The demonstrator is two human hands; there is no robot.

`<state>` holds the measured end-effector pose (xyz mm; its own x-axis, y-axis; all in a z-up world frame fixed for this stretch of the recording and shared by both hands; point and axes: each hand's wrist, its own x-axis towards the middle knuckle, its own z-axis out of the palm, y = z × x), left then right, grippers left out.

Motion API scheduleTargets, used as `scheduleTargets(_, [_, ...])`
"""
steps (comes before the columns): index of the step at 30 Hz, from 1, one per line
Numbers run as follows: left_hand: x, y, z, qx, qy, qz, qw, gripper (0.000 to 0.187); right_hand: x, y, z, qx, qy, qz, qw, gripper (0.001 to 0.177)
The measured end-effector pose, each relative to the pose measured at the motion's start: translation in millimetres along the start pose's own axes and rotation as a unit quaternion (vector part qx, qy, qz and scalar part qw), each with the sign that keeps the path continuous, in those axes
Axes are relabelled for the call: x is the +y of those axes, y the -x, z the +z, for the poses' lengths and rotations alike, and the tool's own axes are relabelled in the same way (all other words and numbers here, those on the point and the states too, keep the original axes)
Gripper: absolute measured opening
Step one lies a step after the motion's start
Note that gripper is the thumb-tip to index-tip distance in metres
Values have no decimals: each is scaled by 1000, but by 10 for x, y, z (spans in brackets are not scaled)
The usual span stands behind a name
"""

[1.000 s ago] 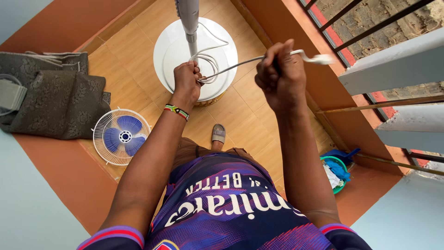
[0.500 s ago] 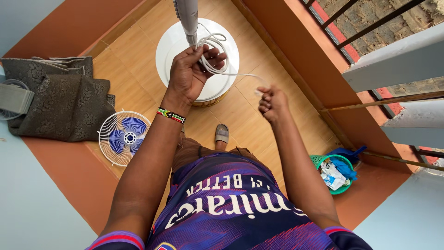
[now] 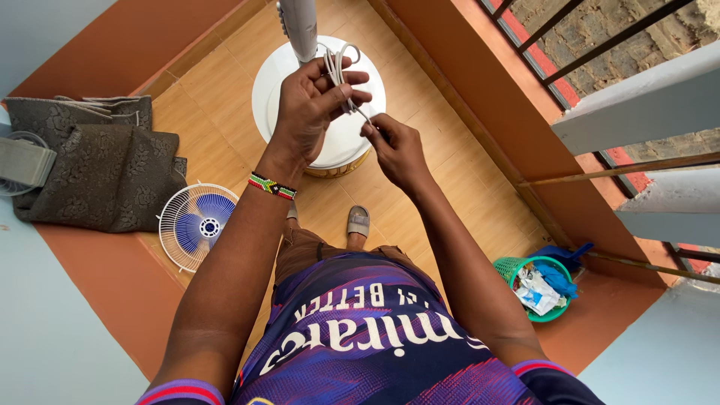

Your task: The person disassembles a standing electric fan by removing the front grille, the blue fan blades, the central hub cap, and the rear grille. The person then coils the power cord around the fan stand. The fan is not reassembled in this clip.

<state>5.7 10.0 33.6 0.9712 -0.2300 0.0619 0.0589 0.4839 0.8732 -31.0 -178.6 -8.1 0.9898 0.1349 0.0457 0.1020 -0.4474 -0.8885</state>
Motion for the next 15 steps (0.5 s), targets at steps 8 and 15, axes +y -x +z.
scheduleTargets(8, [-164,30,15,-48,-107,15,993,34,-334,83,-172,27,147,-122,981,14])
scheduleTargets(15, [-199,71,67,-20,-332,-3,943,12,-545,-89,-432,103,66,-72,990,18])
